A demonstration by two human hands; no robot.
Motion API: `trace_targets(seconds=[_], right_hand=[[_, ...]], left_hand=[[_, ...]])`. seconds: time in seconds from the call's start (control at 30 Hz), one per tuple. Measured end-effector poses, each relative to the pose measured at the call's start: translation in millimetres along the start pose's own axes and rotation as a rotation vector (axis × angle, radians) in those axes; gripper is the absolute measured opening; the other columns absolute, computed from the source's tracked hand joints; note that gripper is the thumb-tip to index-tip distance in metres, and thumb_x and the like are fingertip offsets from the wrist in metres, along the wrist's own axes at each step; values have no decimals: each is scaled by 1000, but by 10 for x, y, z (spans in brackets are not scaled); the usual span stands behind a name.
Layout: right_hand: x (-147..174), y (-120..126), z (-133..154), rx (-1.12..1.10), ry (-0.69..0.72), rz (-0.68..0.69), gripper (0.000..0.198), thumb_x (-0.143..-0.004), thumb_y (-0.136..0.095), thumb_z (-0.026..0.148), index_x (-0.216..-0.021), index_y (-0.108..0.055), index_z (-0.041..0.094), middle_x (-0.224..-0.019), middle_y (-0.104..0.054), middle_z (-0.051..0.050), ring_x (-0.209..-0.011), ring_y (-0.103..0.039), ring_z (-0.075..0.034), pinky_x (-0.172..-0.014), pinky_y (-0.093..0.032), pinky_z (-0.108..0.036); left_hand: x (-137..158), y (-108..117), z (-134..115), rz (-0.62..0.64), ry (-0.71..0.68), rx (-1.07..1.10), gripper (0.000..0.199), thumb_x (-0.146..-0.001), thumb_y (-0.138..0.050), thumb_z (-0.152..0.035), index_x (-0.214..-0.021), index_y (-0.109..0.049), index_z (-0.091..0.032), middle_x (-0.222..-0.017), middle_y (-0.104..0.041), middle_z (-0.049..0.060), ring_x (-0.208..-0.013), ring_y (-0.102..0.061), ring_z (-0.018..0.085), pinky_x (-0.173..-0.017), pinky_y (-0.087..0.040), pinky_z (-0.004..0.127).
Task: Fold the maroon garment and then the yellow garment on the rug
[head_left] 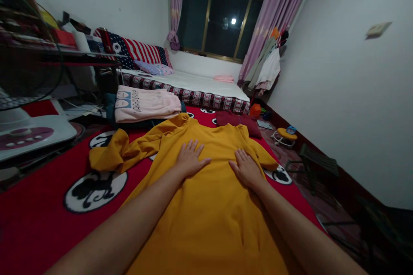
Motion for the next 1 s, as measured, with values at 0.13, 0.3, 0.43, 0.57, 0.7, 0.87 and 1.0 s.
trace_targets(seconds=[0.13,0.3,0.43,0.57,0.7,0.87,1.0], right_hand=[[-317,158,296,44,-29,-23,39,-92,-37,29,-117,-59,8,-126,-57,-22,-122,-49,-31,-104,-30,-48],[-803,47,756,-58,190,23,44,-97,-31,37,-135,-47,21,-147,-42,-8,-134,-36,-23,-108,-29,-42],[-1151,-164,640,-94,143,88,55,-99,-21,48,-146,-33,23,-156,-25,-5,-143,-20,-24,-112,-20,-51],[-1460,-233,480,-76,76,101,53,-98,-22,49,-146,-32,29,-156,-25,-4,-142,-21,-26,-111,-18,-55],[-1666,-236,421,-68,20,80,51,-98,-28,46,-146,-32,31,-155,-26,-6,-142,-23,-27,-111,-18,-55],[-1602,-210,477,-86,-62,30,54,-99,-20,43,-148,-28,23,-154,-28,-10,-141,-24,-25,-110,-23,-49],[-1272,-187,461,-104,21,2,53,-100,-11,40,-150,-23,25,-156,-25,-4,-142,-22,-18,-111,-23,-38]], left_hand=[[11,-39,16,-38,7,8,82,-85,-26,-74,-146,-35,-21,-155,-23,13,-144,-15,32,-115,-8,51],[7,-55,13,-57,-1,30,81,-84,-26,-74,-145,-37,-22,-155,-24,12,-144,-15,31,-116,-8,50],[5,-69,29,-66,5,40,81,-83,-28,-75,-145,-36,-24,-155,-25,11,-144,-15,31,-116,-8,51],[5,-71,28,-67,10,58,81,-83,-27,-75,-145,-37,-24,-156,-23,10,-145,-14,31,-116,-8,51],[-2,-68,33,-66,18,73,81,-82,-27,-76,-145,-38,-25,-156,-24,9,-145,-13,30,-116,-7,51],[-11,-59,33,-56,15,75,83,-81,-29,-77,-145,-38,-25,-156,-23,9,-145,-13,31,-116,-7,51],[-9,-54,34,-46,21,90,79,-84,-27,-74,-144,-38,-24,-156,-23,8,-145,-13,30,-116,-6,50]])
Point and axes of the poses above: each hand's wrist, its own x-axis away from the middle knuckle, its own y-axis out of the back of the hand, z = x × y, the point moved 5 cm from there along -x, towards the middle knuckle
